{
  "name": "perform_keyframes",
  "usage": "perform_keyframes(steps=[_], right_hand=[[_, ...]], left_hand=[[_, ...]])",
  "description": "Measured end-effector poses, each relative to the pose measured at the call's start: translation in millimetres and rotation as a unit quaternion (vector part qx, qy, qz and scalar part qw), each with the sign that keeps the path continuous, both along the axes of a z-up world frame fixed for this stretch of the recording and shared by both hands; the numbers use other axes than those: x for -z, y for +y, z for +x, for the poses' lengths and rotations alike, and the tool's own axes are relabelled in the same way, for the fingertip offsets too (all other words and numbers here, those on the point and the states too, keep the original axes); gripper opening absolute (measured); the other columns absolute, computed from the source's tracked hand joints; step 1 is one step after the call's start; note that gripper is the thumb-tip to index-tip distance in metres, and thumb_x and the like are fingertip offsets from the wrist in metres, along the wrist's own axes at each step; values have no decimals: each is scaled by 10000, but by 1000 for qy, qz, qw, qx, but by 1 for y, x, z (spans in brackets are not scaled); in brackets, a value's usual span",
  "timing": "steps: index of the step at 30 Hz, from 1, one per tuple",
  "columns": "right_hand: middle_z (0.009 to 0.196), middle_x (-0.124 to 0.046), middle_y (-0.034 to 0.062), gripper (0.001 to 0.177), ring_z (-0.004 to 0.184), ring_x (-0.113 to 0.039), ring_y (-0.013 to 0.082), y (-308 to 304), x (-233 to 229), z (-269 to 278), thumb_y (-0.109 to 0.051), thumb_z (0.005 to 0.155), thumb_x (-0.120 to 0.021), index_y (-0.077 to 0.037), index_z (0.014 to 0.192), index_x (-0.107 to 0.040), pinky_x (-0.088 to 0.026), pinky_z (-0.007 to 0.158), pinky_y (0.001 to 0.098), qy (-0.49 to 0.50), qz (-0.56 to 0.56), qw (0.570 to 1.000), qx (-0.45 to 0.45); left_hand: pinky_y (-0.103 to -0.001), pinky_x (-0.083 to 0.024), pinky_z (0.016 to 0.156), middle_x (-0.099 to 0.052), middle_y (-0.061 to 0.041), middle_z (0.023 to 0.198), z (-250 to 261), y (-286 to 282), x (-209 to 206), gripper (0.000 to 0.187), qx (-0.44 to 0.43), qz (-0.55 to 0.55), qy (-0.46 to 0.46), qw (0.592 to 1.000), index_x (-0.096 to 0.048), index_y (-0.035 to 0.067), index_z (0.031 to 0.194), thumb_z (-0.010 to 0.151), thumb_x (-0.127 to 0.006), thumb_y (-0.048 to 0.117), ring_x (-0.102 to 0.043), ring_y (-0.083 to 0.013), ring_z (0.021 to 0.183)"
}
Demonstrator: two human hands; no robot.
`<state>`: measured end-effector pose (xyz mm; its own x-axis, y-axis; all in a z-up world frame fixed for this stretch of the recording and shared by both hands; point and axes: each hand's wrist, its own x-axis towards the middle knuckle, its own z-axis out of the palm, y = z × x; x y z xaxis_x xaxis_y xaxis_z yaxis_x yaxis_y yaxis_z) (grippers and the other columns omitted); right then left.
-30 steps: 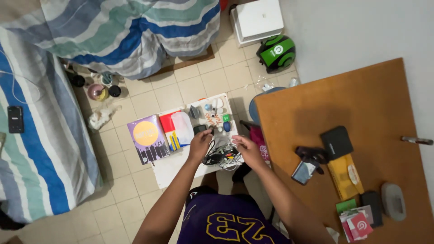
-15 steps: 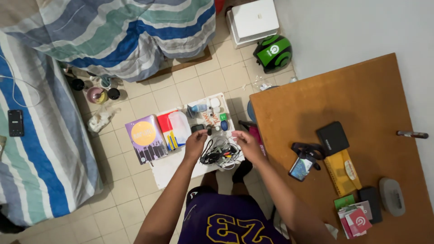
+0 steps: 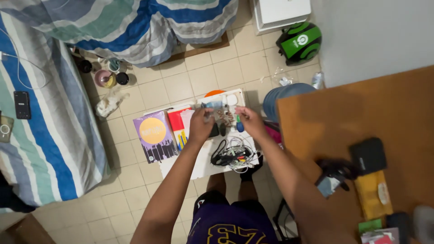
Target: The person repeatedly picks up small items from a wooden table and places them onto a lower white surface. Items handled include a small white bottle, a phone, a notebook, a wallet, a gray case, and several cards. The person moves between the table and the lower surface multiple times.
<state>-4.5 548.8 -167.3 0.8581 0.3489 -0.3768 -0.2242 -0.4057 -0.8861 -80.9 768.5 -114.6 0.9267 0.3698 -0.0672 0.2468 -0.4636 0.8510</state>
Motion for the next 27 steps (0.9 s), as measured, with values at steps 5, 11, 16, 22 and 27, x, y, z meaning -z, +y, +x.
perform_keyframes(steps=[5, 11, 16, 22, 27], right_hand=[[1007, -771, 35, 282, 878, -695, 191, 23, 17, 35, -123, 924, -612, -191, 1159, -752, -556, 779, 316, -5, -43, 999, -21], [930, -769, -20, 264, 706, -636, 122, 47, 59, 56, -154, 882, -655, -229, 1110, -767, -529, 660, 272, -8, -82, 996, -13], [925, -758, 98, 262, 930, -706, 316, 54, 107, 68, -194, 852, -715, -175, 1105, -779, -569, 820, 404, -68, -136, 986, -66], [936, -678, 55, 422, 978, -703, 290, 62, 128, 80, -393, 781, -804, -196, 1152, -764, -575, 864, 394, -43, -245, 963, -100], [922, -644, 38, 398, 991, -691, 311, 75, 99, 83, -407, 682, -857, -277, 1052, -791, -575, 859, 421, -21, -277, 955, -104]], left_hand=[[-422, -546, 885, -672, -115, 970, 33, 10, 29, 280, 36, -37, -1, 999, -699, 99, 1085, 808, -744, 87, -675, -341, 975], [-430, -517, 969, -670, -48, 1041, 58, 18, 33, 315, 123, 118, 94, 981, -705, 143, 1105, 795, -762, 154, -656, -287, 1081], [-442, -379, 1101, -647, -38, 1160, 67, 24, 48, 409, 190, 244, 176, 935, -666, 182, 1171, 799, -801, 286, -563, -245, 1219], [-501, -296, 1093, -623, -60, 1212, 72, 24, 47, 508, 225, 318, 214, 896, -657, 164, 1202, 744, -833, 295, -439, -287, 1286], [-591, -250, 1083, -646, -65, 1170, 72, 20, 54, 496, 236, 331, 238, 882, -630, 167, 1233, 770, -786, 249, -469, -309, 1266]])
